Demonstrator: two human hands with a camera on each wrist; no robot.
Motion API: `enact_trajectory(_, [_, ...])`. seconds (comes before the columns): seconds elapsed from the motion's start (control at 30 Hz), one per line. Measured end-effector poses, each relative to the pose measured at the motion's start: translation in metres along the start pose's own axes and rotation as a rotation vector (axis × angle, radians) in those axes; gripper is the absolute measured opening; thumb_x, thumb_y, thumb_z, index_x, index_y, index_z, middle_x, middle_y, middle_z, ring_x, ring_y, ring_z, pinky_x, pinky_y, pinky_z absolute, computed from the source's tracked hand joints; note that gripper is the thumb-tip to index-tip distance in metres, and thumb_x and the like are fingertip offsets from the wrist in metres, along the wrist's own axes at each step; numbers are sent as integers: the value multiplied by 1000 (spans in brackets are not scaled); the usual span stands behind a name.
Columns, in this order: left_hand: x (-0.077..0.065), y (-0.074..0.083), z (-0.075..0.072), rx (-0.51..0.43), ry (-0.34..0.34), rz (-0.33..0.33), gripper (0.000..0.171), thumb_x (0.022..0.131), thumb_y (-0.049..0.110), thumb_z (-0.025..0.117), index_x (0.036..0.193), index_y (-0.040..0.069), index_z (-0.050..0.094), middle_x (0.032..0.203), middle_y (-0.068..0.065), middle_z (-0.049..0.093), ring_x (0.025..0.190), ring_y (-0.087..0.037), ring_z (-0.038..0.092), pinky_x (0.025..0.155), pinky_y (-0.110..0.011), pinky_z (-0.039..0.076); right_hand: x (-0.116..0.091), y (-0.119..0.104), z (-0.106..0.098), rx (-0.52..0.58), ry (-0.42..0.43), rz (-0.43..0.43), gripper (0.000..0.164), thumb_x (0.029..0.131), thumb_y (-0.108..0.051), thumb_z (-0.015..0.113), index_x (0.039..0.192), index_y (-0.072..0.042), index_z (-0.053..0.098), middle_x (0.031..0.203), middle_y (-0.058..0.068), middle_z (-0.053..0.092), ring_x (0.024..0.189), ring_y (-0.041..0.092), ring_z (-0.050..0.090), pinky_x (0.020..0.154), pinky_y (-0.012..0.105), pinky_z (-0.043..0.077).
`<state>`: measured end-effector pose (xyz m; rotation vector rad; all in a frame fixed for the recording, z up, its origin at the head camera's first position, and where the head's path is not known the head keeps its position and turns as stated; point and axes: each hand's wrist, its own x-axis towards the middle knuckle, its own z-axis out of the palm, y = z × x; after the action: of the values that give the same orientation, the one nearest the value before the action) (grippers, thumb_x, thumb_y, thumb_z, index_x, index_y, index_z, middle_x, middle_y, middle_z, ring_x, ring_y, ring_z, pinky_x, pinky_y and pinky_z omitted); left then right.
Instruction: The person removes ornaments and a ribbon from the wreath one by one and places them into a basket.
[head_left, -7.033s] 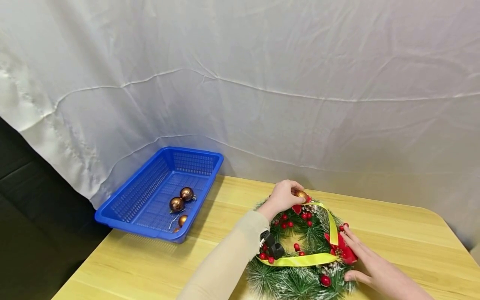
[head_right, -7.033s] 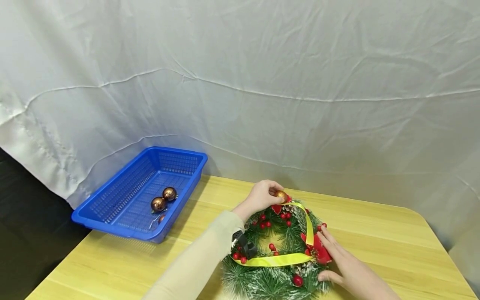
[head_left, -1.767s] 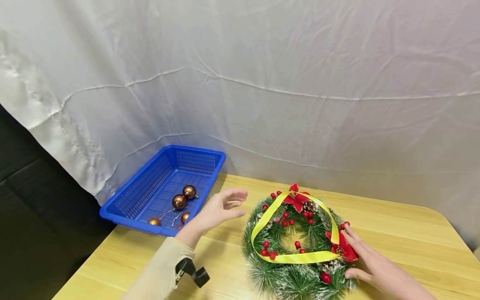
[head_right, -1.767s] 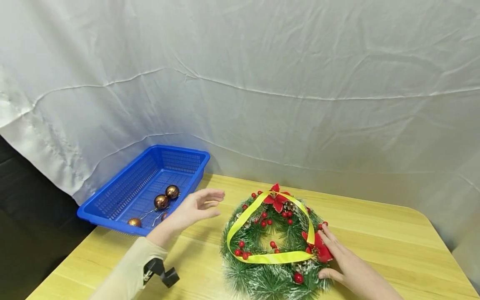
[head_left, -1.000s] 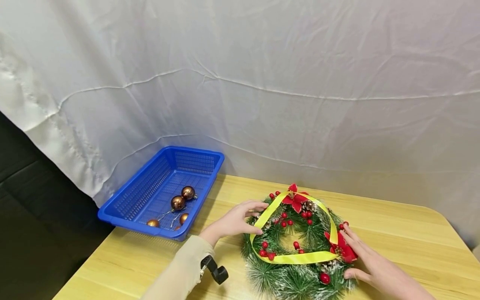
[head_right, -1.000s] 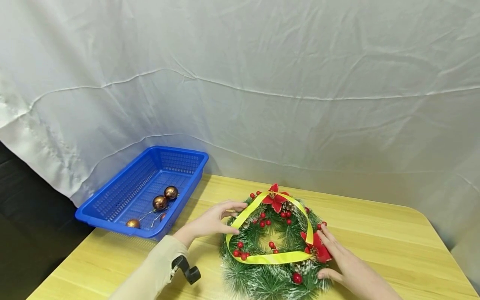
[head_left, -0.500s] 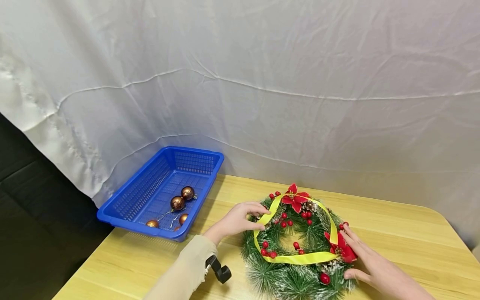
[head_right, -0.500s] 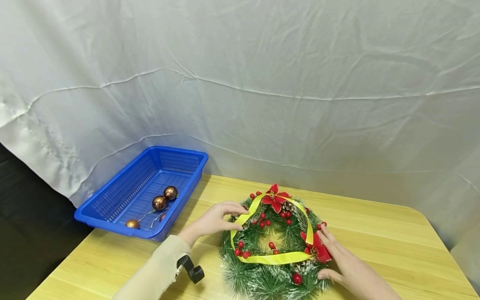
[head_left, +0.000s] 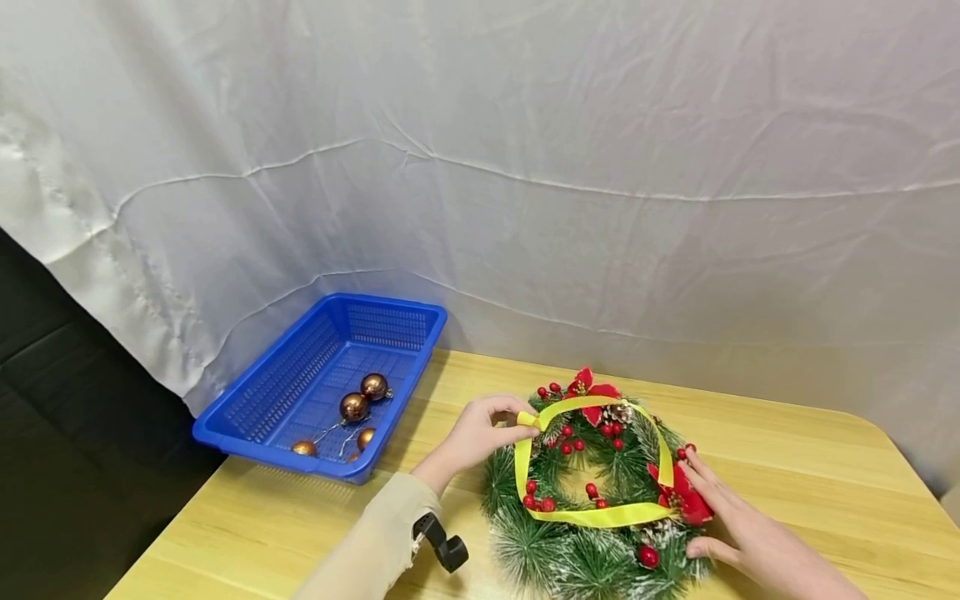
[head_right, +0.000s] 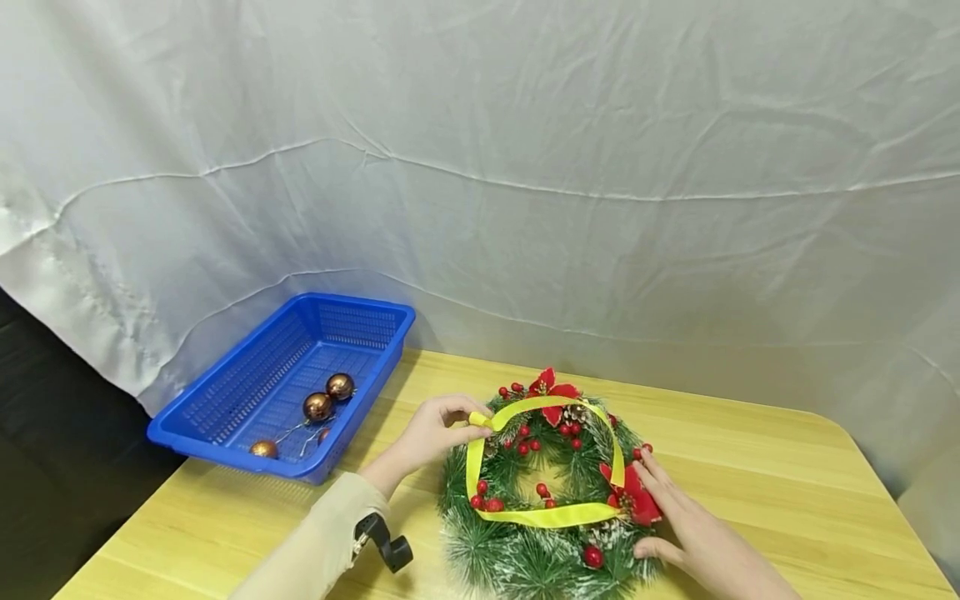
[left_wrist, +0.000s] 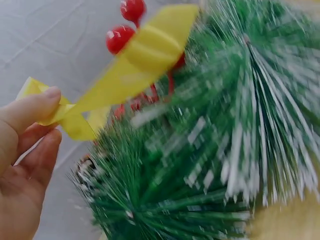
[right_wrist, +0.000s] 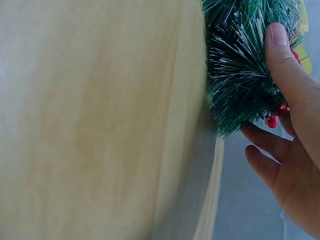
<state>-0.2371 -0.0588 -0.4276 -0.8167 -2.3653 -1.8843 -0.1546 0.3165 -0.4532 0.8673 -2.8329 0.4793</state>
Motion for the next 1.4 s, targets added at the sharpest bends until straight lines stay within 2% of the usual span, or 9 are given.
enact_trajectory(0.13, [0,8,0,-171,-32,19,18,86,6,70,101,-3,64,115,-7,67,103,-29,64,82,-35,55,0,1,0,9,3,5,94,78,-47,71,152,-12,24,156,15,20,131,-1,16,87,50,50])
enact_trajectory(0.3, [-1,18,-1,-278,4,39,15,87,1,67,99,-4,59,102,-14,70,93,-28,67,84,-38,54,1,1,0,11,7,4,92,79,-46,71,151,-11,26,156,15,20,128,-12,6,86,50,50])
enact_trajectory(0.47, [-3,26,-4,-200,113,5,17,84,7,72,96,-1,62,90,-6,70,83,-17,65,75,-30,54,0,0,0,-11,26,-21,93,78,-45,72,151,-10,27,156,14,19,129,-11,10,86,47,51])
enact_trajectory(0.6, [-5,33,-11,-154,185,-16,19,82,8,74,96,0,65,88,-2,69,78,-16,62,69,-25,51,0,1,0,-9,26,-26,93,78,-45,72,151,-10,27,157,13,18,128,-15,7,89,37,50])
enact_trajectory(0.77, [-9,42,-23,-130,233,1,21,80,8,75,98,1,65,87,-2,67,78,-17,60,71,-26,51,-1,4,1,12,35,-57,92,77,-40,74,150,-7,28,157,13,18,129,-16,5,94,13,32])
enact_trajectory(0.87, [-12,47,-33,-105,272,28,21,79,7,76,97,1,65,85,-1,67,78,-16,60,70,-26,51,-1,5,2,14,40,-62,92,77,-39,75,150,-7,29,157,13,19,130,-17,6,95,10,29])
enact_trajectory(1.0, [-15,53,-48,-99,323,52,19,79,4,76,95,0,65,83,-2,66,75,-16,60,67,-25,51,-1,3,1,-5,33,-53,92,77,-41,74,150,-8,29,156,13,20,130,-17,5,93,17,39])
enact_trajectory(1.2, [-22,58,-72,-88,418,32,18,79,3,76,93,1,64,82,-2,64,71,-14,56,63,-22,48,0,1,0,-9,9,-15,90,79,-45,71,151,-10,28,155,14,23,128,-16,7,89,34,51])
enact_trajectory(1.4, [-32,61,-98,-99,506,57,18,81,1,75,93,-2,62,82,-3,63,72,-14,55,62,-20,49,1,0,-1,22,-15,12,89,81,-45,69,151,-11,27,155,15,22,127,-13,10,87,41,52])
